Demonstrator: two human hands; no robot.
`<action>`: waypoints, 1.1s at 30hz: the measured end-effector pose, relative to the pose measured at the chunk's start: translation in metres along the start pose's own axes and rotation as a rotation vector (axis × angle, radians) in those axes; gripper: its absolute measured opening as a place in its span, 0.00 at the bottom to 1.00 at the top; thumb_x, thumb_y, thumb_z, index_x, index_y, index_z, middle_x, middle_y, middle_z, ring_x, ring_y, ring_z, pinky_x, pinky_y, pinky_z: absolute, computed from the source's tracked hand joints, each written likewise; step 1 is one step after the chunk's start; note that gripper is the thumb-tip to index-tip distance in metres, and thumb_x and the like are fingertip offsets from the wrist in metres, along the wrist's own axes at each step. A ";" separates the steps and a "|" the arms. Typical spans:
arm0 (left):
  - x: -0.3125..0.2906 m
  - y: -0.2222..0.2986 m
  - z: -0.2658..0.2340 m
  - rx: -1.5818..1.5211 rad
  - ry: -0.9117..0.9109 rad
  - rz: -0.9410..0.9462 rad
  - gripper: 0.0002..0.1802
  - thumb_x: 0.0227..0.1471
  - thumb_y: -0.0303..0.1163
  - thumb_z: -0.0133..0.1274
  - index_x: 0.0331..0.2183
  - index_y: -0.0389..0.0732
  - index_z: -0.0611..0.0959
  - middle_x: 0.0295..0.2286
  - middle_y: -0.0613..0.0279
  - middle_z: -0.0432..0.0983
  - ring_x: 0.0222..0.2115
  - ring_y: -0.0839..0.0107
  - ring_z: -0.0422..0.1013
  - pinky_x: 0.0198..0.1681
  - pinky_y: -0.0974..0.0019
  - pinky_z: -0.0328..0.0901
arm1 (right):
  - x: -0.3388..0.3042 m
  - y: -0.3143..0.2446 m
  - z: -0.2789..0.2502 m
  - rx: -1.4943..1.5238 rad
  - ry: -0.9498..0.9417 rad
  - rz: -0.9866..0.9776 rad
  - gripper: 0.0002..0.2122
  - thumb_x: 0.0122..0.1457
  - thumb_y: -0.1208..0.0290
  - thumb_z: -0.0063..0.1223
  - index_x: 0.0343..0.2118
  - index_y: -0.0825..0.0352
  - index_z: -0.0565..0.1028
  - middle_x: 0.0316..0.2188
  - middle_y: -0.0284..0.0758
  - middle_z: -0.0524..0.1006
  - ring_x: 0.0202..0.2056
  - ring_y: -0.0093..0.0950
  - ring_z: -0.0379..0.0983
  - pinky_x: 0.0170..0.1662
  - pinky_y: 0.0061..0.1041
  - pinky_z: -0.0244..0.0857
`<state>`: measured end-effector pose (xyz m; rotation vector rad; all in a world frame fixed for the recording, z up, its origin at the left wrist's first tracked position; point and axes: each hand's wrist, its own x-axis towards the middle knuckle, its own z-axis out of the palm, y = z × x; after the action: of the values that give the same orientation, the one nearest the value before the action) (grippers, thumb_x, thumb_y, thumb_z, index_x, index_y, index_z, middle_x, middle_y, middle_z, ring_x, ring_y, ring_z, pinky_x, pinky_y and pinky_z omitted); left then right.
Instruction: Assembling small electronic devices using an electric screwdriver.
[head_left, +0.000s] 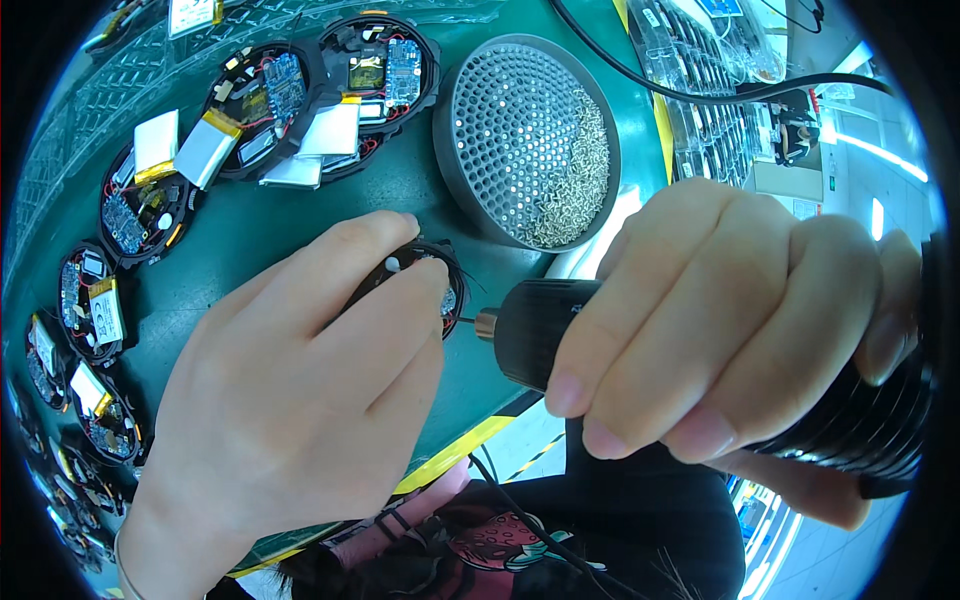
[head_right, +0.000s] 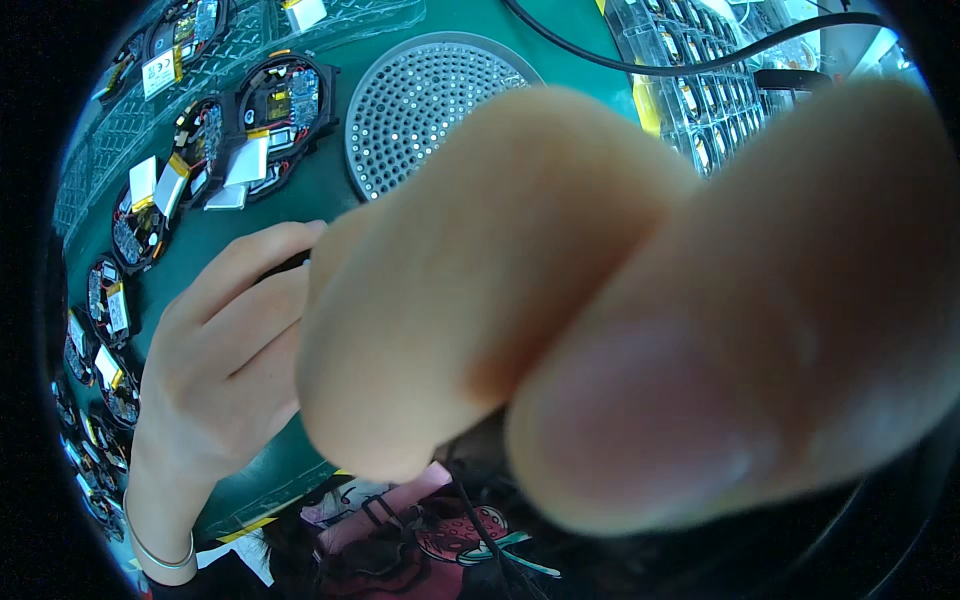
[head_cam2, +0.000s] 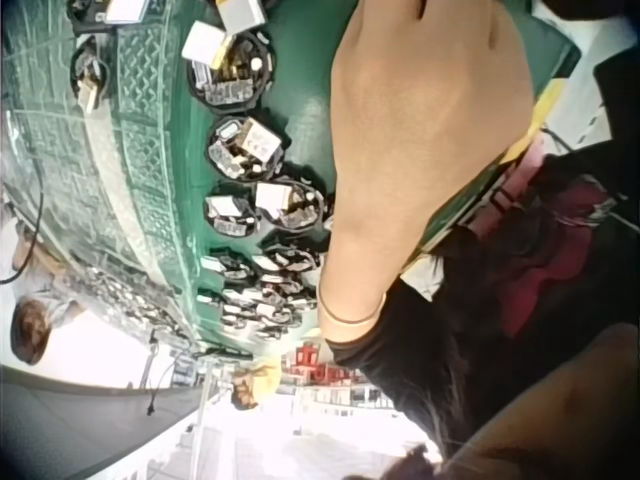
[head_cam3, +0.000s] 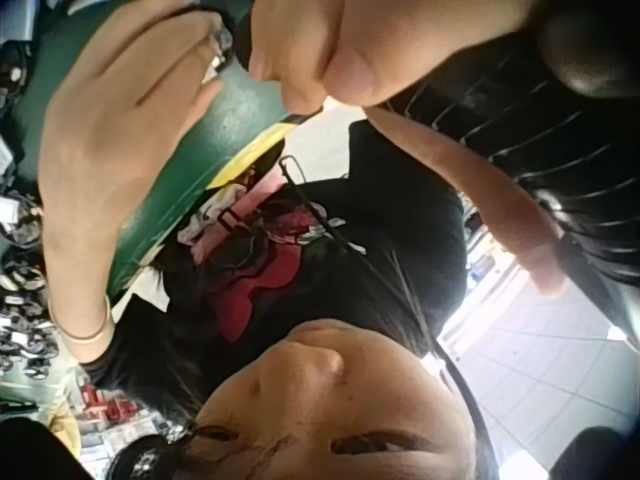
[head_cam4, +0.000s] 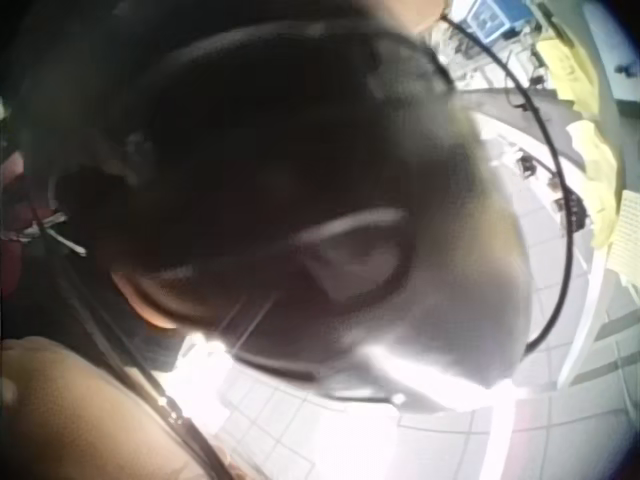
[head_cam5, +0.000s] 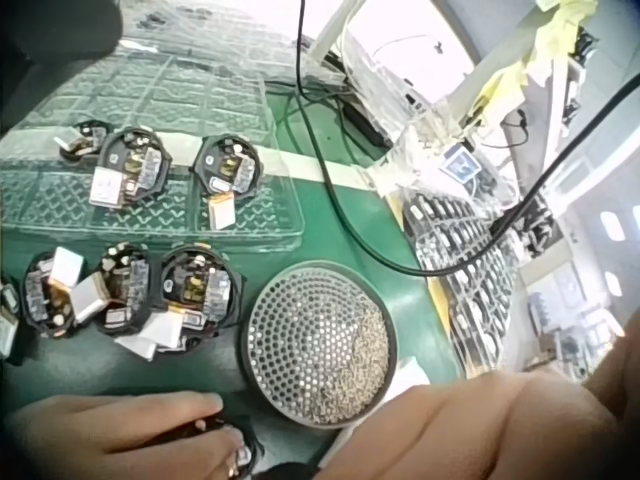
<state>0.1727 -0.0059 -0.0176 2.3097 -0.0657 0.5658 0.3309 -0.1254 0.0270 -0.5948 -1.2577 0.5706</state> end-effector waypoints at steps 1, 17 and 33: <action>0.000 0.001 -0.001 0.002 0.003 -0.006 0.19 0.23 0.25 0.57 0.27 0.29 0.79 0.32 0.52 0.76 0.37 0.47 0.73 0.36 0.56 0.72 | 0.004 0.010 0.004 -0.032 -0.063 -0.004 0.22 0.53 0.64 0.61 0.36 0.72 0.58 0.18 0.37 0.70 0.10 0.28 0.68 0.09 0.27 0.67; -0.009 0.000 -0.003 -0.146 -0.008 -0.174 0.17 0.28 0.21 0.60 0.30 0.34 0.80 0.39 0.50 0.72 0.40 0.49 0.72 0.38 0.57 0.71 | -0.002 0.033 -0.003 0.085 -0.251 -0.078 0.22 0.61 0.56 0.47 0.42 0.73 0.59 0.23 0.44 0.71 0.14 0.33 0.71 0.13 0.31 0.71; 0.001 0.006 -0.004 0.067 -0.062 -0.129 0.25 0.27 0.24 0.66 0.34 0.37 0.76 0.43 0.50 0.69 0.39 0.51 0.68 0.40 0.56 0.66 | 0.035 0.002 -0.067 -0.264 -0.320 0.077 0.49 0.41 0.20 0.37 0.52 0.66 0.64 0.33 0.39 0.71 0.25 0.33 0.74 0.27 0.35 0.72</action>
<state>0.1708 -0.0071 -0.0108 2.3768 0.0735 0.4370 0.4035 -0.1060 0.0366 -0.7969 -1.6330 0.5830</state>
